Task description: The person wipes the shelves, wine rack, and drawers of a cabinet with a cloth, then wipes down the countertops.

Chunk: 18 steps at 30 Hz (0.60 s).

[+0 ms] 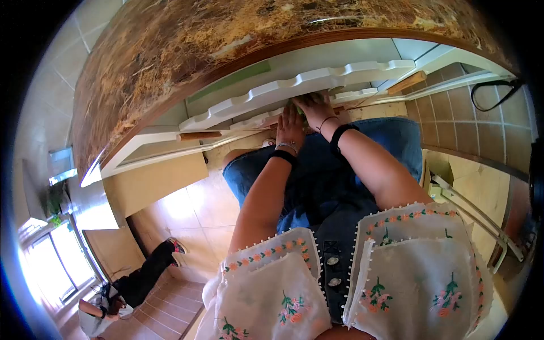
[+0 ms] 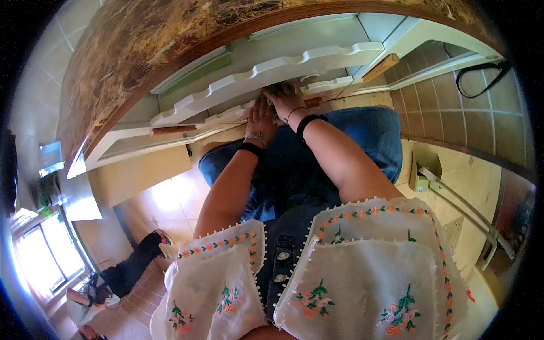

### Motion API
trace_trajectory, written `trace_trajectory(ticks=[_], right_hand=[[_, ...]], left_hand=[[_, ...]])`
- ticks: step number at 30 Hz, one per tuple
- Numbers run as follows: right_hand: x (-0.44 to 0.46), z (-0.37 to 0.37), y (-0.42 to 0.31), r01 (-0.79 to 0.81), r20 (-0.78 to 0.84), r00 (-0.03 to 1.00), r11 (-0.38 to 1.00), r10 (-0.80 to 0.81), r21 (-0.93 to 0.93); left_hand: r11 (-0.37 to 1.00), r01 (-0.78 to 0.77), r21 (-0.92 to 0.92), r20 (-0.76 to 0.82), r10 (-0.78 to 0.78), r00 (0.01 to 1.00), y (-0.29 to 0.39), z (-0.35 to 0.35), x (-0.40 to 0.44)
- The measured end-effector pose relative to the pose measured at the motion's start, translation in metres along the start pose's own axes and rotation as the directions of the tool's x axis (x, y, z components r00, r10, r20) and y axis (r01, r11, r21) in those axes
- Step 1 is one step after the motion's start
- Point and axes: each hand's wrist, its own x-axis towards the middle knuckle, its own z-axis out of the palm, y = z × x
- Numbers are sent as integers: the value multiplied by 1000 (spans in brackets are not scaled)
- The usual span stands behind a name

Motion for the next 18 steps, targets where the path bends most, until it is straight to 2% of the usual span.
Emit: trace_trajectory(ticks=[2, 4, 6, 7, 9, 11, 13, 18], right_hand=[[-5, 5, 6, -26, 25, 999, 999, 27, -37], [-13, 13, 23, -55, 44, 997, 996, 59, -77], [-23, 13, 49, -77, -98, 991, 993, 86, 89], [-27, 10, 57, -68, -94, 993, 994, 75, 83], [-38, 4, 68, -9, -27, 1000, 988, 5, -153], [-37, 3, 65, 2, -16, 1000, 987, -5, -159], [-37, -3, 56, -103, 55, 992, 979, 114, -176], [-42, -14, 49, -81, 158, 984, 995, 88, -54]], left_hand=[[999, -43, 12, 138, 41, 990, 6, -16, 3], [998, -43, -45, 127, 48, 991, 16, -13, 10], [991, -39, -131, 85, 51, 995, 29, -13, 22], [990, -30, -138, 84, 42, 996, 34, -12, 24], [999, 16, -49, 135, -9, 991, 45, -18, 25], [998, 35, -48, 188, -26, 982, 49, -30, 20], [996, 31, -81, 115, -21, 993, 44, -21, 20], [987, 58, -152, 130, -38, 991, 45, -17, 19]])
